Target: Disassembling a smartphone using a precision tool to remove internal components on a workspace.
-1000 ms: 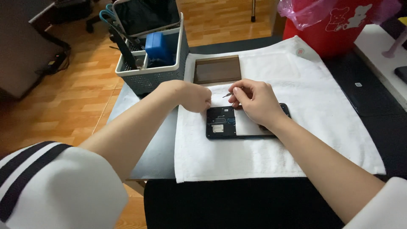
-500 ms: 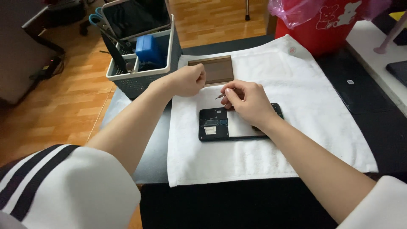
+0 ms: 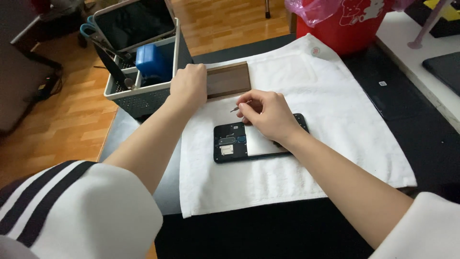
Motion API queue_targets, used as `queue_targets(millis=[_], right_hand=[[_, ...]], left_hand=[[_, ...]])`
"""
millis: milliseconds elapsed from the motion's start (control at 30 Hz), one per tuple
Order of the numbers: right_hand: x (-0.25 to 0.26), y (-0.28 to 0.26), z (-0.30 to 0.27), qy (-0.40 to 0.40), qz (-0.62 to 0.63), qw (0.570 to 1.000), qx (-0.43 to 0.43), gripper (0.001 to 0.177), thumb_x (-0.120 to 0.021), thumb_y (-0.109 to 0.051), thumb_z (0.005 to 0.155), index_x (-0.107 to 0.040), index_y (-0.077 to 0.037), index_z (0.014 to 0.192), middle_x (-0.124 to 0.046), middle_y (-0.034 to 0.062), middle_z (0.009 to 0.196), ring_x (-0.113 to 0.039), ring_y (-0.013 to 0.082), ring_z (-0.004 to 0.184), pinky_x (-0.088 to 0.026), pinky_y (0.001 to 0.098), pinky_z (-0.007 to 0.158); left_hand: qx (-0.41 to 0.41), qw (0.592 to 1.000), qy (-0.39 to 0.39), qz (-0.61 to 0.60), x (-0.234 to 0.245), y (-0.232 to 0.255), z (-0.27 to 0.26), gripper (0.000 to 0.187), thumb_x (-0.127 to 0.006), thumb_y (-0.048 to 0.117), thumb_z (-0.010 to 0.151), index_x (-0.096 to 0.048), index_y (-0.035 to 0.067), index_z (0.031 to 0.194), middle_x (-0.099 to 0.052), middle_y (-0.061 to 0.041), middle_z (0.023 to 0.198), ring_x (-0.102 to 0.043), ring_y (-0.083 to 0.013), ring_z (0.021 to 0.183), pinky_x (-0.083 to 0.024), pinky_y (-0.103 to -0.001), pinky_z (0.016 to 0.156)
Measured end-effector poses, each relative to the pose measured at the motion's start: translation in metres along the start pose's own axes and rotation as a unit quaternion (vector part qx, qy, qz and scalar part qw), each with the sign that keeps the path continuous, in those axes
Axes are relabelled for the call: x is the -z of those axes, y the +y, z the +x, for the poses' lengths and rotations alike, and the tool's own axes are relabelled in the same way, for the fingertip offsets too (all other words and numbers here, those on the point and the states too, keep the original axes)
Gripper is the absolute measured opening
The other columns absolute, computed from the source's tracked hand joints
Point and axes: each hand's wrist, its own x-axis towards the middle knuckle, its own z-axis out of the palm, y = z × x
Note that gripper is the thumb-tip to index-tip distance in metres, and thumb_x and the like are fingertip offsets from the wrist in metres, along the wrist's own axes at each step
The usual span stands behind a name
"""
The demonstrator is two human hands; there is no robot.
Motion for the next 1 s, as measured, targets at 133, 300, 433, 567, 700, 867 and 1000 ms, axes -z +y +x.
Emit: queue_targets(millis=[133, 300, 433, 567, 700, 867, 1000], right_hand=[[0.0, 0.004, 0.0, -0.001, -0.007, 1.0, 0.005, 0.02, -0.066, -0.006, 0.095, -0.075, -0.002, 0.113, -0.079, 0.0157, 0.088, -0.076, 0.0254, 0.074, -0.062, 0.0351, 0.075], [0.001, 0.004, 0.002, -0.002, -0.002, 1.0, 0.007, 0.019, -0.069, -0.005, 0.093, -0.076, -0.003, 0.111, -0.079, 0.017, 0.091, -0.077, 0.0281, 0.075, -0.062, 0.0352, 0.077], [0.0, 0.006, 0.001, -0.006, 0.027, 1.0, 0.01, 0.018, -0.071, -0.005, 0.09, -0.076, -0.004, 0.107, -0.079, 0.0151, 0.088, -0.077, 0.0233, 0.075, -0.061, 0.0349, 0.075], [-0.004, 0.009, -0.001, -0.013, 0.05, 0.999, 0.016, 0.014, -0.071, -0.006, 0.089, -0.074, -0.005, 0.102, -0.077, 0.0117, 0.081, -0.072, 0.017, 0.071, -0.061, 0.0318, 0.072], [-0.003, -0.014, -0.006, -0.041, -0.005, 0.999, 0.022, 0.005, -0.074, -0.011, 0.094, -0.076, -0.006, 0.095, -0.076, 0.0115, 0.072, -0.072, 0.0211, 0.062, -0.059, 0.0306, 0.07], [-0.027, -0.023, -0.002, -0.087, -0.027, 0.996, 0.016, 0.01, -0.077, -0.013, 0.085, -0.077, -0.011, 0.094, -0.075, 0.0041, 0.071, -0.064, 0.011, 0.063, -0.055, 0.0257, 0.067], [-0.041, -0.02, 0.006, -0.097, -0.055, 0.993, 0.033, 0.009, -0.073, -0.019, 0.094, -0.078, -0.011, 0.092, -0.073, 0.0024, 0.067, -0.062, 0.0124, 0.061, -0.053, 0.0276, 0.065]], left_hand=[[0.002, 0.999, 0.015, 0.044, -0.008, 0.01, 0.004, 0.027, -0.079, -0.001, 0.077, -0.073, -0.001, 0.103, -0.074, -0.02, 0.082, -0.076, -0.042, 0.078, -0.063, -0.054, 0.062], [0.016, 1.0, 0.005, 0.003, 0.004, 0.016, -0.003, 0.017, -0.073, -0.006, 0.081, -0.077, -0.002, 0.097, -0.075, -0.022, 0.079, -0.076, -0.0443, 0.079, -0.062, -0.057, 0.064], [0.009, 0.999, 0.025, -0.033, 0.02, 0.019, -0.029, 0.017, -0.073, -0.005, 0.081, -0.075, -0.002, 0.098, -0.074, -0.023, 0.08, -0.075, -0.0462, 0.079, -0.063, -0.057, 0.062], [0.032, 0.971, 0.009, -0.236, 0.021, 0.015, -0.078, 0.02, -0.065, 0.002, 0.09, -0.074, 0.006, 0.107, -0.076, -0.02, 0.101, -0.073, -0.0435, 0.099, -0.058, -0.056, 0.082], [0.057, 0.913, 0.051, -0.401, -0.01, 0.002, -0.128, 0.029, -0.053, 0.003, 0.093, -0.073, 0.011, 0.112, -0.077, -0.014, 0.11, -0.068, -0.0405, 0.113, -0.052, -0.054, 0.099], [0.039, 0.911, 0.09, -0.401, -0.027, 0.006, -0.157, 0.029, -0.055, 0.01, 0.095, -0.075, 0.017, 0.114, -0.076, -0.007, 0.114, -0.065, -0.0354, 0.117, -0.048, -0.052, 0.102], [0.025, 0.932, 0.104, -0.345, -0.042, 0.003, -0.156, 0.022, -0.06, 0.023, 0.095, -0.076, 0.026, 0.11, -0.072, 0.006, 0.119, -0.06, -0.0239, 0.121, -0.039, -0.046, 0.108]])
